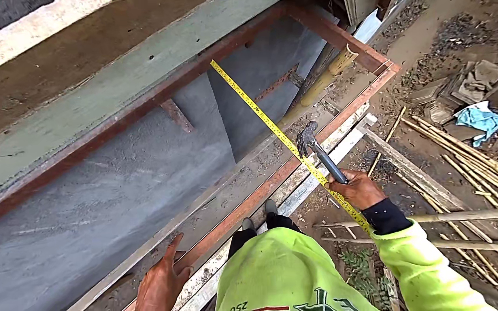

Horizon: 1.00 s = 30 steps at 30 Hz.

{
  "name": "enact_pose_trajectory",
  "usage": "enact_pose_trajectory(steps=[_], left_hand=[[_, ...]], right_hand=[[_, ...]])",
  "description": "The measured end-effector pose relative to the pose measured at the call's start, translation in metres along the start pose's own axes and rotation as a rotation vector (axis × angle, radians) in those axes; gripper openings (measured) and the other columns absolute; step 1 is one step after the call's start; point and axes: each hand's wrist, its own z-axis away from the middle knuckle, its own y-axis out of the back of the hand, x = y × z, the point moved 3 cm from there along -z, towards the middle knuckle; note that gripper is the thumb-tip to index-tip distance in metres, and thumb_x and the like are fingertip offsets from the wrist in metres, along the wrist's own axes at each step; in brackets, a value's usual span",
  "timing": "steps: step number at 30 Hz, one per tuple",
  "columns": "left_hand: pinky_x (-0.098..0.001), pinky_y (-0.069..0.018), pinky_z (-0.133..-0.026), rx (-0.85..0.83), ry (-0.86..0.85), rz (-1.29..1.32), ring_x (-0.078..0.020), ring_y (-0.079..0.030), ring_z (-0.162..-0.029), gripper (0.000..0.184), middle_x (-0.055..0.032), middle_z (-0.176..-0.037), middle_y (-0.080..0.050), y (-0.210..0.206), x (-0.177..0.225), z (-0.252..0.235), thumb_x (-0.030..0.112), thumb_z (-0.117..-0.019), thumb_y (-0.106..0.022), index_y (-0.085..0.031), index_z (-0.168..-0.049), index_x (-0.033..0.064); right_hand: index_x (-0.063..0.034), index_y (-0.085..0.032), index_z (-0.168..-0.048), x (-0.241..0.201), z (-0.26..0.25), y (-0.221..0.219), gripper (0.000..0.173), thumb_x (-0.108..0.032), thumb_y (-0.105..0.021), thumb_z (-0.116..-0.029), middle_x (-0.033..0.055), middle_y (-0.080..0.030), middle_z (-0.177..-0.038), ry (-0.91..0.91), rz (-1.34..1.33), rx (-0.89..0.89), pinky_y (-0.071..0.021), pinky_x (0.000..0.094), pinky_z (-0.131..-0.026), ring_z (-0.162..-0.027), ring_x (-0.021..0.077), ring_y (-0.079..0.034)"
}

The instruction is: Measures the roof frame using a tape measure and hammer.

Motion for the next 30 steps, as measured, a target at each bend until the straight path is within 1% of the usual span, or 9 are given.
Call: enact_pose_trajectory(steps=[13,16,19,21,22,24,26,28,30], left_hand=[[-0.0681,-0.0539,-0.085,-0.024,0.141,-0.031,-0.0376,-0.074,-0.098,0.085,-0.0044,-0.11,-0.078,0.0,0.005,-0.008,0.021,-0.0756,-0.088,-0.05,-0.152,0.0223],[-0.0693,-0.0524,-0.088,-0.037,0.182,-0.022,-0.0411,-0.073,-0.101,0.084,-0.0077,-0.111,-0.078,0.002,0.011,-0.003,0.018,-0.0763,-0.088,-0.05,-0.152,0.0192],[-0.0685,-0.0487,-0.099,-0.174,0.195,0.025,-0.0442,-0.067,-0.114,0.086,-0.014,-0.123,-0.073,0.01,0.021,-0.008,0.022,-0.0773,-0.089,-0.048,-0.152,0.0127],[-0.0649,-0.0463,-0.105,-0.216,0.106,0.094,-0.042,-0.063,-0.122,0.089,-0.016,-0.132,-0.068,0.021,0.035,-0.017,0.027,-0.0777,-0.089,-0.045,-0.153,0.0092],[-0.0639,-0.0475,-0.104,-0.167,0.027,0.125,-0.041,-0.064,-0.122,0.087,-0.0165,-0.132,-0.068,0.026,0.043,-0.024,0.031,-0.0787,-0.088,-0.047,-0.152,0.008],[-0.061,-0.0532,-0.097,0.011,-0.159,0.191,-0.0379,-0.069,-0.114,0.076,-0.0154,-0.125,-0.071,0.032,0.069,-0.042,0.035,-0.0826,-0.082,-0.053,-0.147,0.0059],[-0.0528,-0.0581,-0.092,0.123,-0.302,0.292,-0.0304,-0.072,-0.108,0.066,-0.0119,-0.12,-0.073,0.036,0.109,-0.064,0.035,-0.0865,-0.075,-0.056,-0.142,0.0053],[-0.0403,-0.0607,-0.09,0.07,-0.372,0.451,-0.0213,-0.073,-0.106,0.063,-0.0095,-0.122,-0.072,0.038,0.153,-0.089,0.031,-0.0894,-0.072,-0.054,-0.144,0.0047],[-0.0349,-0.0611,-0.089,-0.063,-0.376,0.627,-0.0182,-0.073,-0.103,0.063,-0.0119,-0.126,-0.069,0.037,0.194,-0.121,0.024,-0.0916,-0.071,-0.049,-0.146,0.0013]], right_hand=[[-0.0118,-0.069,-0.085,0.005,-0.011,0.01,0.009,-0.014,-0.077,-0.084,-0.004,-0.059,-0.064,0.037,-0.074,-0.048,-0.0424,0.0292,-0.051,-0.052,0.0058,-0.05],[-0.0113,-0.069,-0.086,0.003,-0.01,0.009,0.008,-0.013,-0.077,-0.0844,-0.0043,-0.059,-0.065,0.031,-0.111,-0.063,-0.0426,0.0285,-0.053,-0.054,0.0055,-0.051],[-0.0112,-0.07,-0.089,0.001,-0.012,0.011,0.008,-0.014,-0.075,-0.0847,-0.0038,-0.06,-0.068,0.021,-0.112,-0.084,-0.0452,0.0302,-0.056,-0.057,0.0061,-0.053],[-0.0107,-0.07,-0.09,0.003,-0.016,0.013,0.009,-0.016,-0.075,-0.0848,-0.0029,-0.06,-0.069,0.021,-0.096,-0.095,-0.046,0.0327,-0.059,-0.06,0.0074,-0.054],[-0.0103,-0.07,-0.09,0.003,-0.017,0.014,0.009,-0.016,-0.075,-0.0854,-0.0025,-0.06,-0.069,0.019,-0.093,-0.101,-0.0458,0.0331,-0.059,-0.06,0.0078,-0.053],[-0.0102,-0.07,-0.09,0.003,-0.018,0.017,0.008,-0.015,-0.075,-0.086,-0.0027,-0.059,-0.068,0.012,-0.098,-0.109,-0.0453,0.0319,-0.058,-0.059,0.0074,-0.053],[-0.0105,-0.07,-0.09,0.005,-0.019,0.02,0.008,-0.015,-0.075,-0.0856,-0.0026,-0.059,-0.068,0.008,-0.111,-0.109,-0.0451,0.0317,-0.057,-0.058,0.0074,-0.053],[-0.0109,-0.07,-0.088,0.008,-0.021,0.023,0.008,-0.015,-0.076,-0.0846,-0.0027,-0.06,-0.067,0.018,-0.124,-0.102,-0.046,0.0313,-0.057,-0.057,0.0073,-0.053],[-0.0106,-0.07,-0.088,0.008,-0.026,0.025,0.008,-0.013,-0.076,-0.0841,-0.0027,-0.06,-0.067,0.03,-0.121,-0.098,-0.0458,0.0314,-0.056,-0.057,0.0075,-0.053]])
